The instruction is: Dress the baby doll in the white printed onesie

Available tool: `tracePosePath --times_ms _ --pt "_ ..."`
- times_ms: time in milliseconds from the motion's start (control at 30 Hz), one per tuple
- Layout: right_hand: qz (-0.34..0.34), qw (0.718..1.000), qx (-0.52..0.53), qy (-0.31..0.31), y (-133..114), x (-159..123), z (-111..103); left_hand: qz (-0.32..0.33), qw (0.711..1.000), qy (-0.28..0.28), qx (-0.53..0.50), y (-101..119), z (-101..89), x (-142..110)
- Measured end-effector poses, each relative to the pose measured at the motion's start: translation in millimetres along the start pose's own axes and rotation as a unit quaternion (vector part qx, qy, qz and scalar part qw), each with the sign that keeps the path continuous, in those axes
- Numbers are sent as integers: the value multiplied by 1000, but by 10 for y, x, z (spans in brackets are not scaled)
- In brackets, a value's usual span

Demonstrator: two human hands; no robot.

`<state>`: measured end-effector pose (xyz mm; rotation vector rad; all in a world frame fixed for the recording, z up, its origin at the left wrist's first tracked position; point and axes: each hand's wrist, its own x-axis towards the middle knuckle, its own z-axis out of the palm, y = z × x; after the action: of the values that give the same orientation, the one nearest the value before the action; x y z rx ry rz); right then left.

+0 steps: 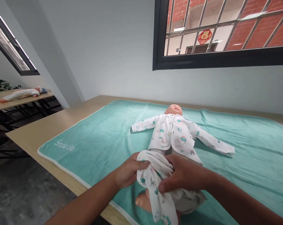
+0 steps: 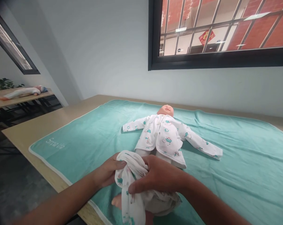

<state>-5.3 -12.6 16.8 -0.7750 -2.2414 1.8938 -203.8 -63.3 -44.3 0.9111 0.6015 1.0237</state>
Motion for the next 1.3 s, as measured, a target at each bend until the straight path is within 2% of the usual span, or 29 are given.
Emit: tracePosePath --times_ms 67,133,233,333,400,533,600,733,833,933,1033,1100,1200,1300 --pt "22 1000 9 -4 13 -6 -13 -10 1000 -8 -11 -21 -8 -2" --pt "11 996 79 44 65 14 3 -17 1000 -9 0 -17 -8 2" --pt "-7 973 195 121 145 66 62 -25 998 -17 61 19 19 11" --pt "-18 965 205 164 135 83 110 -38 990 -16 136 50 64 15" --pt "-41 976 154 150 72 59 113 -21 990 17 141 45 88 10" --pt "-54 998 16 17 -71 -16 78 33 997 61 40 -5 123 -37" --pt "-39 999 1 17 -90 -29 70 43 997 67 17 -12 159 -80" --pt "-40 992 89 76 -26 1 73 39 995 91 4 25 313 -164" --pt "-9 978 172 120 30 15 69 33 994 106 -10 40 435 -187" --pt "2 959 240 150 47 1 68 26 995 96 2 37 494 -180" --pt "-12 941 306 145 39 -22 85 28 996 76 49 50 532 -156" --pt "-23 934 327 146 28 -37 99 30 993 87 74 65 573 -129" --pt "-65 947 288 125 18 -63 103 45 986 135 86 66 626 -98" --pt "-121 964 232 41 40 -83 77 72 980 172 75 27 608 -125"
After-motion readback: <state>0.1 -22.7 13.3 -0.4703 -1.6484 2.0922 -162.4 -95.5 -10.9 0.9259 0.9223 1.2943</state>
